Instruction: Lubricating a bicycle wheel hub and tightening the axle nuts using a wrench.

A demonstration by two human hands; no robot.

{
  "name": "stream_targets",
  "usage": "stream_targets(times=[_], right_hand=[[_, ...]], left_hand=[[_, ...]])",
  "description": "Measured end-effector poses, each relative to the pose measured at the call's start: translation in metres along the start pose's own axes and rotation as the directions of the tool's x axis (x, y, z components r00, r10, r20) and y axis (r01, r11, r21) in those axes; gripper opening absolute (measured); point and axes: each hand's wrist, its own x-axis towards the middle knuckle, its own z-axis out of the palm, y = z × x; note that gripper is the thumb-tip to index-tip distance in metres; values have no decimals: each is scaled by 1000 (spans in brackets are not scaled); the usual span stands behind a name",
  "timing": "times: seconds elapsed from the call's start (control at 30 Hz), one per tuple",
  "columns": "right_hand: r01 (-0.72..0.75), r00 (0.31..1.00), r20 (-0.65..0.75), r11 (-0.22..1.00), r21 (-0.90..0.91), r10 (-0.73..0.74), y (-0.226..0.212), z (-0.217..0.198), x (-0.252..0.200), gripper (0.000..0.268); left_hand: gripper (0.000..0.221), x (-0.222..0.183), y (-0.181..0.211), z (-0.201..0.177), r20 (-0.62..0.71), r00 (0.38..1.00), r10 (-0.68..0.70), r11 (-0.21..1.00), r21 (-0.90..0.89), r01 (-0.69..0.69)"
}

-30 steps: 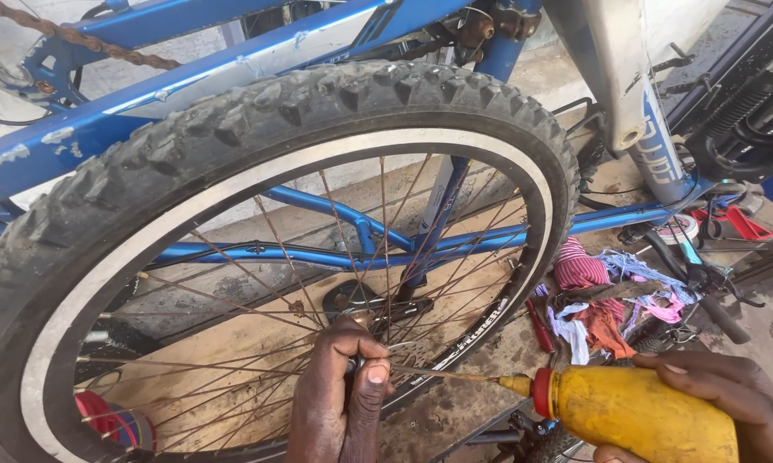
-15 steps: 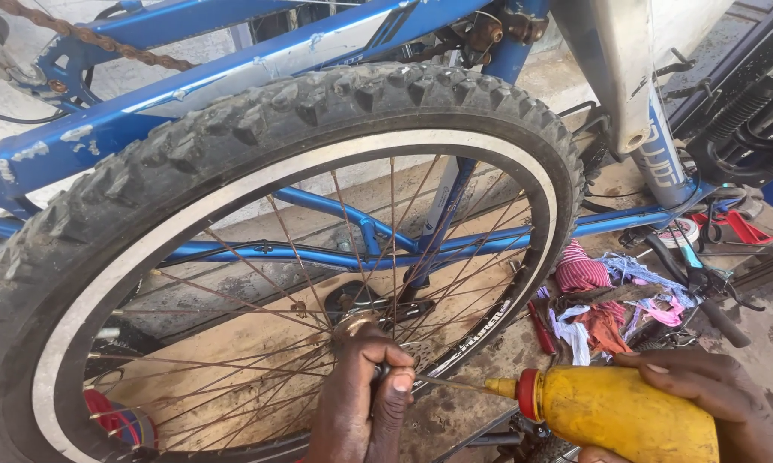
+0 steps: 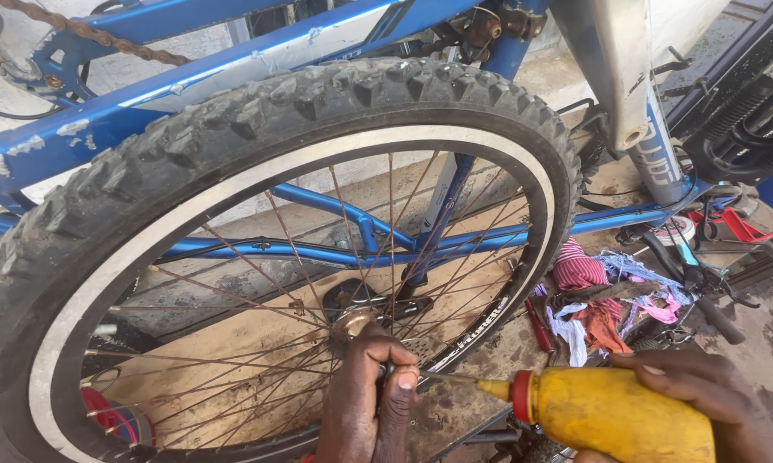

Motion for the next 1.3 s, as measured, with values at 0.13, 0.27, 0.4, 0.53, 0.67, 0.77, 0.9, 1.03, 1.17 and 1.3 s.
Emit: stream_targets(times=[0.13, 0.27, 0.4, 0.53, 0.67, 0.77, 0.9, 1.03, 1.17, 1.3], right_hand=[[-43, 993, 109, 995, 87, 33, -11, 2, 8, 64], [-83, 984, -164, 996, -40, 76, -81, -1, 32, 93], [-11, 988, -154, 995, -98, -4, -53, -4, 18, 94], [174, 980, 89, 984, 42, -177, 42, 7, -8, 60], [-61, 996, -68, 998, 1, 61, -33, 1, 9, 98], [-76, 953, -298, 993, -90, 46, -86, 7, 19, 94], [-133, 948, -300, 989, -66, 107, -61, 0, 12, 91], [-420, 877, 395, 838, 349, 275, 111, 35, -38, 49], [85, 994, -70, 996, 31, -82, 3, 13, -5, 98], [-109, 961, -259, 993, -39, 96, -70, 4, 7, 101]], left_hand=[[37, -3, 0, 0, 11, 999, 44, 996, 77, -45], [36, -4, -8, -2, -10, 994, -105, 994, -42, 104], [36, -7, -2, 1, -14, 994, -108, 994, -26, 107], [32, -8, 3, 8, 9, 998, 58, 997, -46, -58], [35, -8, 0, 11, -46, 998, 39, 997, -63, -42], [28, -8, 1, 10, -119, 992, 29, 1000, 10, -28], [35, -10, 3, 17, -133, 987, -93, 995, -40, 89], [32, -12, -2, 26, -58, 998, -18, 995, -103, 12], [33, -15, 6, 24, -84, 996, -8, 997, -78, 2], [31, -16, 6, 20, -193, 981, -5, 998, -58, -6]])
